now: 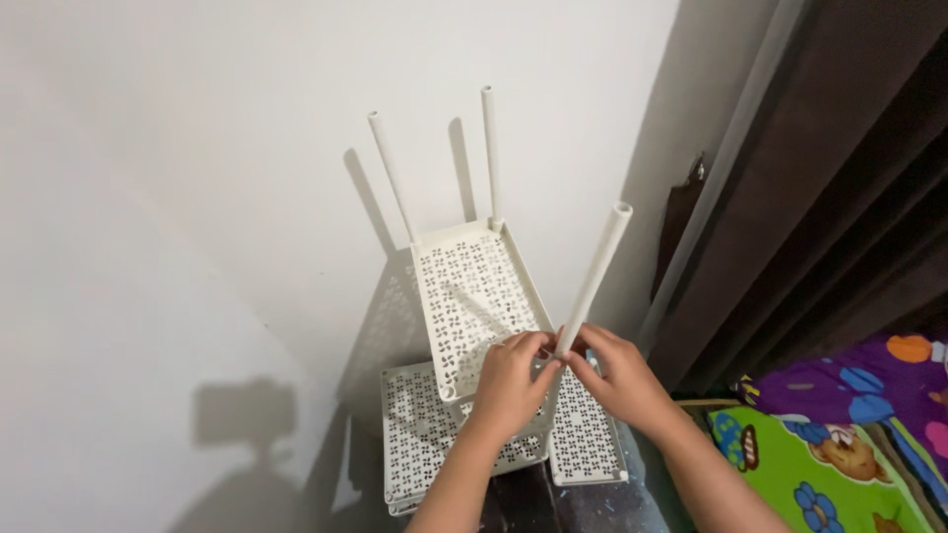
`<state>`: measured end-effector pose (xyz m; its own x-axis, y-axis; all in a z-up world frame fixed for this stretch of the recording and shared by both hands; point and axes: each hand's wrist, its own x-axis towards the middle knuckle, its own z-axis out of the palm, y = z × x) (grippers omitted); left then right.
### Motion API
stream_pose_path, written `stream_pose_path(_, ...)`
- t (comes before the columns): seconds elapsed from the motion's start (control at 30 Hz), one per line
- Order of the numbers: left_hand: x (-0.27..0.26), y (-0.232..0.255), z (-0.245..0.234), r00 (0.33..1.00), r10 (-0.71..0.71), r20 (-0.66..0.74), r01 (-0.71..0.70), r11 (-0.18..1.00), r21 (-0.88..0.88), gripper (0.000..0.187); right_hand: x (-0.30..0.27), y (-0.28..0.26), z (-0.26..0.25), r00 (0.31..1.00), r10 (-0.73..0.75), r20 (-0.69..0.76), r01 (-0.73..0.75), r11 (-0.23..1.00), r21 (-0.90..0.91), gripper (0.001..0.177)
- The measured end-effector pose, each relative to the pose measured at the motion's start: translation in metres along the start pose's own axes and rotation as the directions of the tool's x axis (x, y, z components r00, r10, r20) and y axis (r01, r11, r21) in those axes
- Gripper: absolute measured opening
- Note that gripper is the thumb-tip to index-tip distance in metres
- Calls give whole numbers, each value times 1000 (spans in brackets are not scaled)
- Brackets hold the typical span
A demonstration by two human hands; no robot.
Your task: The person assembles a white plastic shelving unit by inserting cylindrical legs into corner holes of perforated trays and stacking the trays to form a multi-tier structure. The person handles trays and legs, aligns them, and secures each layer before adding the next.
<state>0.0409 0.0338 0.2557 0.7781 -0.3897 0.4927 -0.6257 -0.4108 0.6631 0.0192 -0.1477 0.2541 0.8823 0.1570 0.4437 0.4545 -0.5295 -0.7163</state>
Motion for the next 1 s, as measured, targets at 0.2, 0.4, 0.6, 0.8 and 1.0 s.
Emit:
stream_pose_path(0.2,0,-5,3,998,-54,-11,54,999,5,17,2,-5,-2,1000,-9,21,9,1000,-21,27)
stream_pose_path(0.4,3,-4,7,994,-112,-15,113,989,96,20,23,-14,-11,994,107,-29,-109,992,-56,31)
stream_pose_path(0.6,1,-1,8,976,-215,7,214,973,80,16,32,-8,-14,999,38,-12,-39,990,-133,26)
stream_pose_path(0.8,-2,-9,13,979,-205,15,201,968,150,21,30,-1,-12,986,-158,53,166,966,-196,23)
stream_pose_path(1.0,-3,-14,15,994,-107,-10,106,963,246,26,35,2,-15,955,-263,136,279,953,-119,24)
